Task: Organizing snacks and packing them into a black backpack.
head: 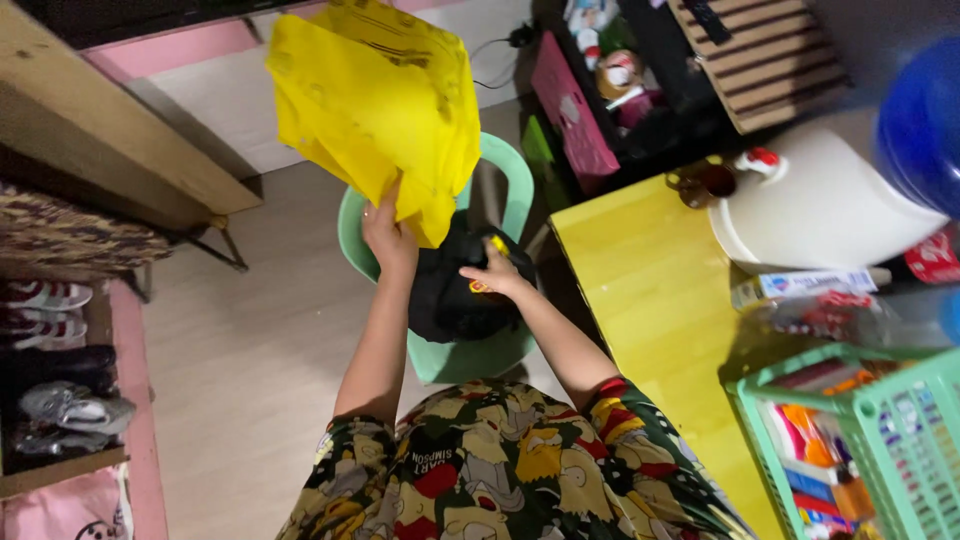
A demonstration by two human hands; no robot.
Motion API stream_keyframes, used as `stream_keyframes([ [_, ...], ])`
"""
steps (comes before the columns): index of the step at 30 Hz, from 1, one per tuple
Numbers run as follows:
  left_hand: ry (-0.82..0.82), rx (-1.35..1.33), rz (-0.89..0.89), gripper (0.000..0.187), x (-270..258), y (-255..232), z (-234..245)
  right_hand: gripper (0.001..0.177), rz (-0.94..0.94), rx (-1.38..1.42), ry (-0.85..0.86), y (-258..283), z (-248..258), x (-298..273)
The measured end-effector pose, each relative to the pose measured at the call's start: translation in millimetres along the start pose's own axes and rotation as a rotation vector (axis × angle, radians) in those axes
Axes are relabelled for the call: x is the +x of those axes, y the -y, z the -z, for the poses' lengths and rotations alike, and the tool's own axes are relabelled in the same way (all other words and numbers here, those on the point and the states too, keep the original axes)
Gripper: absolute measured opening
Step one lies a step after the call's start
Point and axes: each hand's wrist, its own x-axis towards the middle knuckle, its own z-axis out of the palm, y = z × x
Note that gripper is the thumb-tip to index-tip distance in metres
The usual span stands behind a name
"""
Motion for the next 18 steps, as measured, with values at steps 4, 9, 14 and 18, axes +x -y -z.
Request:
stream_keyframes([
  [4, 0.02, 0.12, -0.084, 0.065, -6, 30, 1, 0.128, -0.082, -0.044, -0.099, 84, 16, -20],
  [9, 0.065, 0.228, -0.263, 0.062, 4, 29, 7, 0.081, -0.144, 0.267, -0.309, 6, -44, 63],
  [14, 0.142, 0.253, -0.324, 0.054, -3, 55, -13, 0.035, -0.226, 0.897, 0.014, -37, -39, 33],
  [18, 0.303, 0.302, -0.448, 0.05, -22, 87, -55, 0.004, -0.121, 1.034, 0.11, -100, -50, -18],
])
